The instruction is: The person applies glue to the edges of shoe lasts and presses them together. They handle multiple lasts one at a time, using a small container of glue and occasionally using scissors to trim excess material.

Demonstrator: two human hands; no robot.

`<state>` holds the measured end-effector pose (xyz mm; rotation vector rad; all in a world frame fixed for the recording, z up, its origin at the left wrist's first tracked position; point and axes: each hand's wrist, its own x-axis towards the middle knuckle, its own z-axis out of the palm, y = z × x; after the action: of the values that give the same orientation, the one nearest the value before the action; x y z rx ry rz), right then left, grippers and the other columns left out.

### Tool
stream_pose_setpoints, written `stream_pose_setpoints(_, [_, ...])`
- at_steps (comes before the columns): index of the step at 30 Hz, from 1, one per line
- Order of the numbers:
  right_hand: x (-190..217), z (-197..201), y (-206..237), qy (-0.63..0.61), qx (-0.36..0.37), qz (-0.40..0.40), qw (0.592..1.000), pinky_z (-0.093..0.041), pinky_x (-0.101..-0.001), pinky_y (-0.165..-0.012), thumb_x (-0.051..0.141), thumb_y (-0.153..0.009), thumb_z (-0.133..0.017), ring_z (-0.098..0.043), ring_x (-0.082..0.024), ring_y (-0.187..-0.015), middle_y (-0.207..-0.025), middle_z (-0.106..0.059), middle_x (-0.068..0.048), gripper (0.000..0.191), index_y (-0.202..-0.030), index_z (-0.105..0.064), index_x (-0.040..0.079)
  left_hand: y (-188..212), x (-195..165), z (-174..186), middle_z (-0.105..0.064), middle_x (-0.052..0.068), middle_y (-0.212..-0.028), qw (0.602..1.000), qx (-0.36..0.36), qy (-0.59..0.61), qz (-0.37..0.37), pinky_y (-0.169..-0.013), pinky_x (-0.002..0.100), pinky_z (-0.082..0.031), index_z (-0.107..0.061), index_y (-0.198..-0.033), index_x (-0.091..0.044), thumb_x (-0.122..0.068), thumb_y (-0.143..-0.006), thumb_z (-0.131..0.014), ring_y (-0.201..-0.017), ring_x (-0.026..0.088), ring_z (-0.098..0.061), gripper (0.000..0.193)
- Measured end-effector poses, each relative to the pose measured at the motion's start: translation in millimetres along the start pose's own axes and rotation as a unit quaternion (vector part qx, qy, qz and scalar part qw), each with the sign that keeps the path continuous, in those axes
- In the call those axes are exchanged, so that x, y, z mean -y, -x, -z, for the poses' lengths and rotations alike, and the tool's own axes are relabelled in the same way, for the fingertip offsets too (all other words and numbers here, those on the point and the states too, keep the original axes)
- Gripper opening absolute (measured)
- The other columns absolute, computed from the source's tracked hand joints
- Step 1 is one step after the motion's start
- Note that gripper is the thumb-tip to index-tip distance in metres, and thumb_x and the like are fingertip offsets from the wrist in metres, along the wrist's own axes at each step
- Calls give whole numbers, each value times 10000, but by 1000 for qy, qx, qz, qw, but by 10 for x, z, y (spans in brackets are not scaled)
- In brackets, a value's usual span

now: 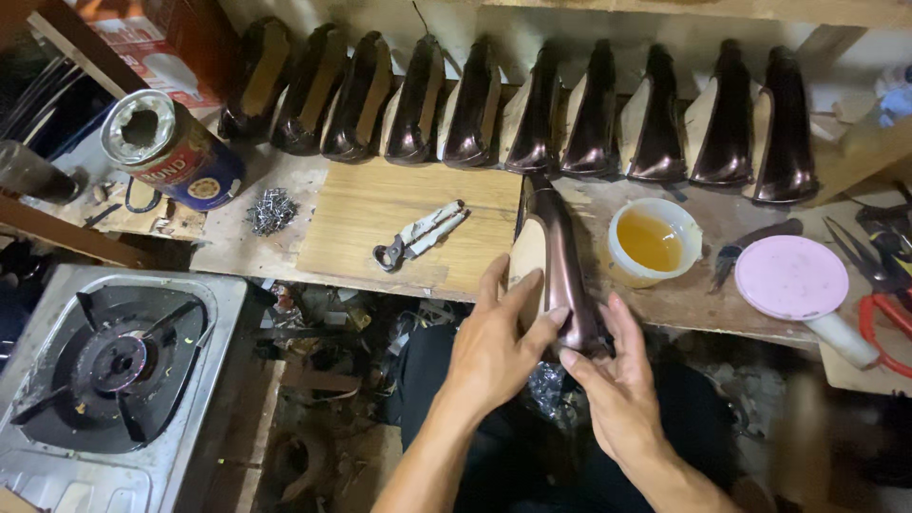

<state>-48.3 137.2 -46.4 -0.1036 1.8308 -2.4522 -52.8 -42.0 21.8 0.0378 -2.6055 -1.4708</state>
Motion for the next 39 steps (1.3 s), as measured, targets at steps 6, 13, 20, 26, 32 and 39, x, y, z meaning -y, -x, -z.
stream_pose_setpoints(6, [-186, 28, -85, 75, -17, 46, 996, -517, -361, -1020, -89, -853, -655, -520, -241, -1305, -1587, -328, -177, 897, -1607, -193, 61, 144, 47, 355, -541, 110, -1498, 994, 28, 70, 75, -782, 357, -580, -676, -1292, -87, -373, -861, -703, -821, 265, -734, 518])
stream_pose_setpoints(13, [-504, 26, -445, 7, 39, 115, 993, -516, -381, -1190, -138, -949, -715, -498, -246, -1412, -1535, -401, -154, 884, -1667, -227, 28, 733, 784, 928, -666, 138, -1339, 978, -206, 22, 34, -887, 352, -576, -714, -1232, -49, -277, -953, -722, -1090, 275, -707, 360])
stream_pose_setpoints(20, [-866, 284, -724, -104, 61, 21, 993, -586, -338, -1141, -169, -994, -717, -655, -328, -1329, -1467, -573, -278, 761, -1638, -323, -77, 1720, 1634, 1792, -689, 139, -1217, 828, -456, -304, 121, -989, 429, -543, -731, -1146, -44, -168, -960, -757, -1132, 351, -679, 225])
stream_pose_setpoints(26, [-1039, 546, -891, -69, 114, 27, 991, -538, -336, -1183, -165, -1030, -662, -604, -295, -1360, -1491, -517, -246, 655, -1583, -321, -86, 2402, 2136, 2402, -645, 264, -1259, 717, -420, -501, 242, -964, 492, -515, -713, -1103, 11, -167, -885, -726, -1140, 447, -603, 282])
stream_pose_setpoints(32, [-1014, 650, -906, 5, 118, 64, 991, -567, -355, -1146, -164, -1009, -649, -611, -321, -1388, -1551, -489, -273, 765, -1668, -276, -56, 2600, 2194, 2580, -703, 181, -1200, 765, -381, -414, 315, -915, 489, -516, -750, -1078, -17, -218, -913, -706, -1059, 423, -634, 264])
stream_pose_setpoints(39, [-1054, 720, -949, -10, 129, 55, 990, -598, -343, -1132, -142, -1014, -699, -634, -313, -1369, -1511, -504, -273, 785, -1664, -264, -74, 2723, 2014, 2697, -718, 185, -1007, 799, -412, -338, 278, -794, 471, -546, -747, -1090, -63, -208, -974, -682, -901, 396, -686, 197])
